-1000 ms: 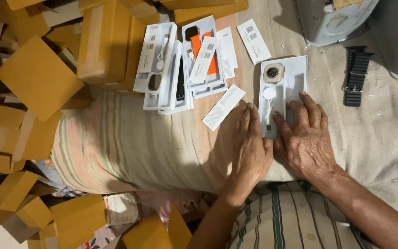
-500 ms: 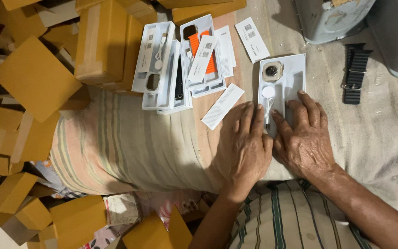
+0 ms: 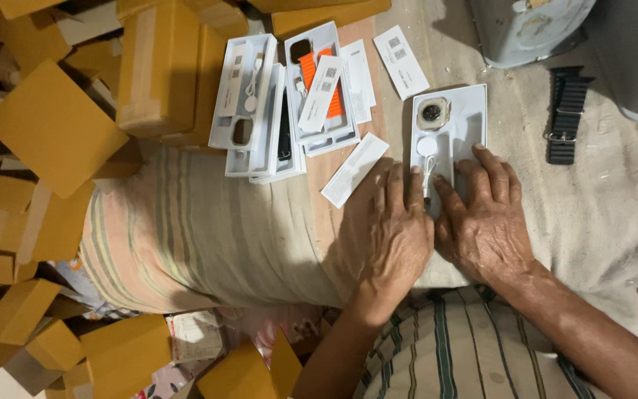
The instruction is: The person packs smartwatch retail boxes: they place a watch, charging cable, strap, and paper inserts into a white inner tray, close the box, and seal it with tape from a tape dispenser. They repeat the packing cycle for multiple boxes, setting finished boxes aside.
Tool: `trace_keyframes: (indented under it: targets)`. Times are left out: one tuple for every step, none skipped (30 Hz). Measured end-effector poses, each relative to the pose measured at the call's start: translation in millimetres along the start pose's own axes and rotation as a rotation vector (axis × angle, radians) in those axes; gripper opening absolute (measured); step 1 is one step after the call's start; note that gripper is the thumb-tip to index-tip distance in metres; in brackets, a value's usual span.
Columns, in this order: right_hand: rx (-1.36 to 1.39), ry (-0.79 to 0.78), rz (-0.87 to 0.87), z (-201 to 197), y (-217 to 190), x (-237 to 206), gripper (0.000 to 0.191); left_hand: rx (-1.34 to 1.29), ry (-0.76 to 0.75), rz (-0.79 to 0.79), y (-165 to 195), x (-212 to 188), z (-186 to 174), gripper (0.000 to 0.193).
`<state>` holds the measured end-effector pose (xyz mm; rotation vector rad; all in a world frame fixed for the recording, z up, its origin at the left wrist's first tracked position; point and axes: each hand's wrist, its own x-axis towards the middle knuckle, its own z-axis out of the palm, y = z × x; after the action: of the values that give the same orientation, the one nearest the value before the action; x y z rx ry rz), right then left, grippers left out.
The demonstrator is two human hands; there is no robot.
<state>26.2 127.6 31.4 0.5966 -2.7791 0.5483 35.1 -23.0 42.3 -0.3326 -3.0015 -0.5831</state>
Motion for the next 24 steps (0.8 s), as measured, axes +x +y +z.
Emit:
trace_keyframes:
  targets:
    - [0.011, 0.013, -0.003, 0, 0, 0, 0.058, -0.022, 0.007, -0.003, 0, 0, -1, 0.064]
    - [0.021, 0.027, -0.005, -1, -1, 0, 0.059, -0.044, 0.014, -0.005, -1, -1, -2, 0.063]
    - [0.034, 0.038, -0.007, -2, -1, 0, 0.061, -0.037, 0.069, 0.008, -2, -2, -3, 0.061]
    - [0.036, 0.051, -0.004, -3, -2, 0, 0.062, -0.032, 0.121, 0.021, -3, -5, -4, 0.060]
    - [0.036, 0.061, -0.001, -5, -3, 1, 0.063, -0.031, 0.173, 0.034, -4, -6, -4, 0.059]
    - [0.038, 0.069, -0.002, -6, -5, 2, 0.064, -0.032, 0.195, 0.033, -4, -7, -4, 0.059]
    - [0.028, 0.066, -0.022, -8, -6, 3, 0.065, -0.032, 0.218, 0.028, -4, -8, -4, 0.058]
    - [0.019, 0.064, -0.045, -11, -7, 4, 0.066, -0.029, 0.243, 0.022, -4, -8, -5, 0.057]
    - [0.013, 0.065, -0.069, -13, -8, 6, 0.067, -0.052, 0.239, 0.030, -5, -9, -6, 0.056]
    - [-0.009, 0.050, -0.076, -14, -11, 9, 0.065, -0.074, 0.236, 0.040, -5, -10, -7, 0.055]
    - [-0.034, 0.036, -0.081, -16, -12, 11, 0.063, -0.099, 0.232, 0.052, -5, -10, -8, 0.054]
    - [-0.062, 0.024, -0.083, -17, -14, 13, 0.061, -0.067, 0.231, 0.063, -6, -11, -10, 0.054]
    - [-0.120, -0.007, -0.089, -18, -15, 16, 0.060, -0.036, 0.231, 0.075, -7, -12, -12, 0.054]
    - [-0.177, -0.039, -0.094, -19, -17, 19, 0.059, -0.006, 0.229, 0.085, -7, -12, -13, 0.055]
    - [-0.231, -0.073, -0.100, -18, -19, 20, 0.059, -0.011, 0.234, 0.085, -8, -13, -14, 0.055]
    - [-0.251, -0.095, -0.084, -18, -20, 23, 0.063, -0.014, 0.238, 0.081, -9, -13, -15, 0.054]
    - [-0.270, -0.113, -0.067, -16, -21, 26, 0.068, -0.016, 0.244, 0.079, -9, -13, -15, 0.054]
    - [-0.289, -0.129, -0.049, -14, -21, 29, 0.072, -0.012, 0.250, 0.082, -10, -14, -14, 0.054]
    - [-0.332, -0.150, -0.046, -12, -21, 31, 0.072, -0.012, 0.255, 0.088, -11, -14, -13, 0.053]
    - [-0.377, -0.171, -0.042, -10, -20, 32, 0.072, -0.014, 0.259, 0.095, -11, -14, -11, 0.053]
    - [-0.424, -0.190, -0.039, -8, -18, 33, 0.072, -0.047, 0.261, 0.077, -11, -13, -9, 0.054]
    - [-0.381, -0.177, -0.039, -7, -17, 32, 0.073, -0.078, 0.265, 0.058, -11, -13, -7, 0.055]
    - [-0.338, -0.166, -0.039, -5, -16, 29, 0.074, -0.110, 0.266, 0.038, -11, -13, -5, 0.056]
    - [-0.294, -0.155, -0.040, -4, -16, 26, 0.075, -0.107, 0.270, 0.048, -12, -14, -4, 0.056]
